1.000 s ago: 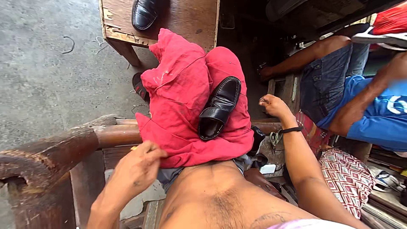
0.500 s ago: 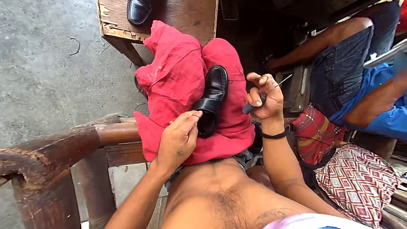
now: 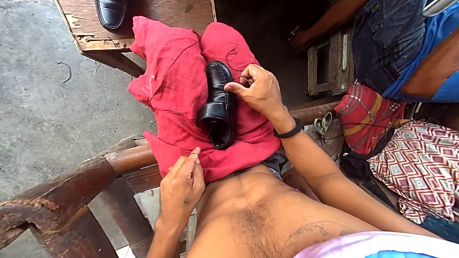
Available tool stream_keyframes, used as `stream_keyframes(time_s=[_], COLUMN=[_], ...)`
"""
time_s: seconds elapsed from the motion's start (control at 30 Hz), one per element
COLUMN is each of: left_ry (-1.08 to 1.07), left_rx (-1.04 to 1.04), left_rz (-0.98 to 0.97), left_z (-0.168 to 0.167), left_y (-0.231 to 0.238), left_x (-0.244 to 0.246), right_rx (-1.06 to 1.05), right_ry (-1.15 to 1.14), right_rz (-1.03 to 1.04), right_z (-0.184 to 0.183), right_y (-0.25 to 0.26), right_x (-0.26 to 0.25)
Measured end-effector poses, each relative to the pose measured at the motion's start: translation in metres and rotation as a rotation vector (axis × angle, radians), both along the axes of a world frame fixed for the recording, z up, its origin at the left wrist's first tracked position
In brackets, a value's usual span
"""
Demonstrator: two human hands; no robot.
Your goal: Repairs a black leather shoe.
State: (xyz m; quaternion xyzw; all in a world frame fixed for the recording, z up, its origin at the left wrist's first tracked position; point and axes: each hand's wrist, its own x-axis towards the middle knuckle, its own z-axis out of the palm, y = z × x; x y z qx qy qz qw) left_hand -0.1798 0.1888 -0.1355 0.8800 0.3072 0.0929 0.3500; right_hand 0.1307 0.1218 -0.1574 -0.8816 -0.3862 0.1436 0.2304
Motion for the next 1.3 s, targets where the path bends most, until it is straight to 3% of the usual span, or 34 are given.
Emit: stream_keyframes(time_s=[0.3,0.43,0.5,0.6,0.7,0.83,0.97,1.03,1.1,1.3], left_ry=[-0.111,-0.166,-0.197,-0.035,0.155,0.009,-0.385,-0.418,-0.415,-0.431], left_rx=[-0.068,-0.026,-0.066,-0.195,-0.264,-0.580,-1.067,-1.106,-1.099,-1.107], left_rz=[0.014,-0.016,-0.082,-0.268,-0.355,-0.108,0.068,0.093,0.107,0.169], left_z=[-0.010,-0.014,-0.015,-0.010,-0.015,-0.028,-0.039,-0.042,-0.043,-0.043], left_y=[-0.036,-0.030,-0.020,-0.011,-0.007,0.003,0.004,0.003,0.002,-0.001], left_x=[-0.044,-0.029,-0.002,0.051,0.101,0.124,0.118,0.118,0.120,0.124], right_rx=[-0.117,-0.105,0.074,0.580,0.783,0.897,0.637,0.404,0.233,0.142], right_ry=[0.054,0.116,0.318,0.696,0.655,0.425,0.526,0.620,0.565,0.441], right_rz=[0.083,0.083,0.026,-0.192,-0.344,-0.298,-0.192,-0.071,0.035,0.171], right_z=[0.004,0.008,0.009,0.000,-0.018,-0.009,0.042,0.048,0.040,0.027], right_y=[0.005,0.004,0.001,-0.012,-0.028,-0.058,-0.076,-0.075,-0.067,-0.056], right_x=[0.001,0.005,0.016,0.024,0.016,0.015,-0.002,-0.012,-0.016,-0.010])
